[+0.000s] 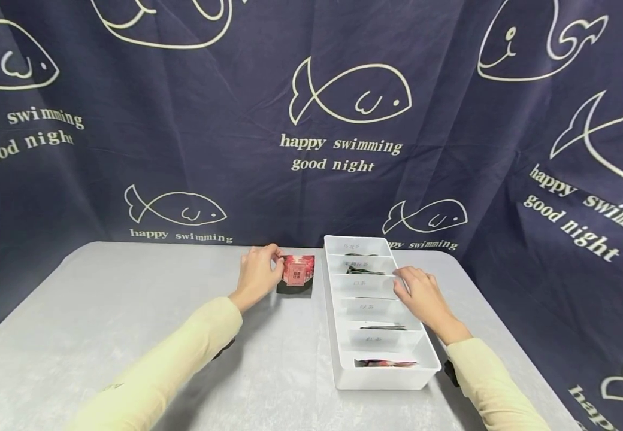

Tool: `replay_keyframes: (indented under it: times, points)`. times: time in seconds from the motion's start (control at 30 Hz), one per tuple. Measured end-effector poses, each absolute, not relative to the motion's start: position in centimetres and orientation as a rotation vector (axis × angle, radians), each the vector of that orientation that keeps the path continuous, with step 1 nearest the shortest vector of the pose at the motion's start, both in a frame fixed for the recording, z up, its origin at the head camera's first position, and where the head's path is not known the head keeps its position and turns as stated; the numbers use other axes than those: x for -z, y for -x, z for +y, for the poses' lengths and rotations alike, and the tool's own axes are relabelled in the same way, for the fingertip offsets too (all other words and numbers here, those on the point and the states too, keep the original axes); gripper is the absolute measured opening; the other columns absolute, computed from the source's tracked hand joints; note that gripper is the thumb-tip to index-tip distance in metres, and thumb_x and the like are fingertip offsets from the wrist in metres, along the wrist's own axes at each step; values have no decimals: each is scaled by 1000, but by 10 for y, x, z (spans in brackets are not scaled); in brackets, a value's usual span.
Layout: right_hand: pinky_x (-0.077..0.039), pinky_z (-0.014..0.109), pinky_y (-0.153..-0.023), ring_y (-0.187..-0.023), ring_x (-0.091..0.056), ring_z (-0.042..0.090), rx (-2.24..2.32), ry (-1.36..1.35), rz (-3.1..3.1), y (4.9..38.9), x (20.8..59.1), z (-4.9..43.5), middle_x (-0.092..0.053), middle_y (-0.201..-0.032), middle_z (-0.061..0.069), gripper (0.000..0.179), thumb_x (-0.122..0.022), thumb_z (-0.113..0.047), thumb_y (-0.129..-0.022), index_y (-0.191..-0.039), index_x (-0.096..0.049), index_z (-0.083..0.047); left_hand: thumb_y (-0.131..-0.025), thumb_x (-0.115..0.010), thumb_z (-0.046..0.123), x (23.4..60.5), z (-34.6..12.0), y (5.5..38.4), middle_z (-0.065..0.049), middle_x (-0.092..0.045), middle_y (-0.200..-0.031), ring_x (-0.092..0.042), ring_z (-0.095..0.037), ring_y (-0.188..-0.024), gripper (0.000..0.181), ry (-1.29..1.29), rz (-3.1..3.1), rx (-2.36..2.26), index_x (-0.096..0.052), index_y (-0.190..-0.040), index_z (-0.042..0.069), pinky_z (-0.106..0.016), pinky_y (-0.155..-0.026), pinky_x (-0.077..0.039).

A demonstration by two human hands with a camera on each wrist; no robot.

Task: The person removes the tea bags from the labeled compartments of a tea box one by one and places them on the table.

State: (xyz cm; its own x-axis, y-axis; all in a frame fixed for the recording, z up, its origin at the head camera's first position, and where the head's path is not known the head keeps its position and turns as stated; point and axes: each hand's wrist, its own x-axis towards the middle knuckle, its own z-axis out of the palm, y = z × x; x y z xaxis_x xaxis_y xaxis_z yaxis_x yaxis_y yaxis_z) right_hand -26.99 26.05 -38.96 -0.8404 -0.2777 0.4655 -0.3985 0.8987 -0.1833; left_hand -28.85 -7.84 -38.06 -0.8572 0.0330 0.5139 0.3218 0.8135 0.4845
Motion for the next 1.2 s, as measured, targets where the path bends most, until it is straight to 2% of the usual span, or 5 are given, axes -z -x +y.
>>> replay_keyframes:
  times: [0.3, 0.63, 0.83, 0.97, 1.2]
  points:
    - [-36, 51, -83, -98, -56, 35, -382, -492, -2618, 270, 388, 261, -63, -103, 16, 24, -49, -17, -89, -105, -61, -2, -82, -59, 12, 389, -79, 300, 0, -68, -80, -53, -24, -82, 7, 222, -2611, 768, -63, -87, 12, -39, -71, -33]
    - [-36, 51, -84, -100, -55, 35, -384, -481, -2627, 269, 388, 259, -63, -104, 16, 25, -49, -16, -89, -106, -60, -1, -80, -62, 8, 393, -84, 309, 0, -65, -84, -53, -28, -94, 20, 241, -2689, 752, -60, -100, 13, -42, -75, -32]
    - [-36, 51, -84, -100, -55, 35, -387, -471, -2628, 269, 389, 258, -63, -104, 16, 25, -48, -16, -90, -105, -61, -1, -79, -61, 8, 394, -87, 308, -4, -66, -96, -52, -29, -95, 31, 254, -2750, 734, -56, -110, 11, -43, -78, -32]
    - [-36, 51, -84, -100, -56, 34, -387, -469, -2625, 270, 391, 259, -63, -104, 16, 25, -48, -16, -90, -105, -61, -1, -80, -60, 11, 393, -88, 305, -6, -64, -102, -52, -29, -96, 31, 284, -2764, 722, -55, -111, 10, -43, -78, -32]
    - [-37, 52, -84, -99, -56, 36, -391, -467, -2624, 270, 390, 259, -63, -104, 17, 24, -49, -14, -89, -105, -61, 0, -81, -60, 12, 386, -86, 301, -5, -64, -102, -53, -28, -99, 29, 368, -2741, 673, -56, -110, 13, -43, -79, -34]
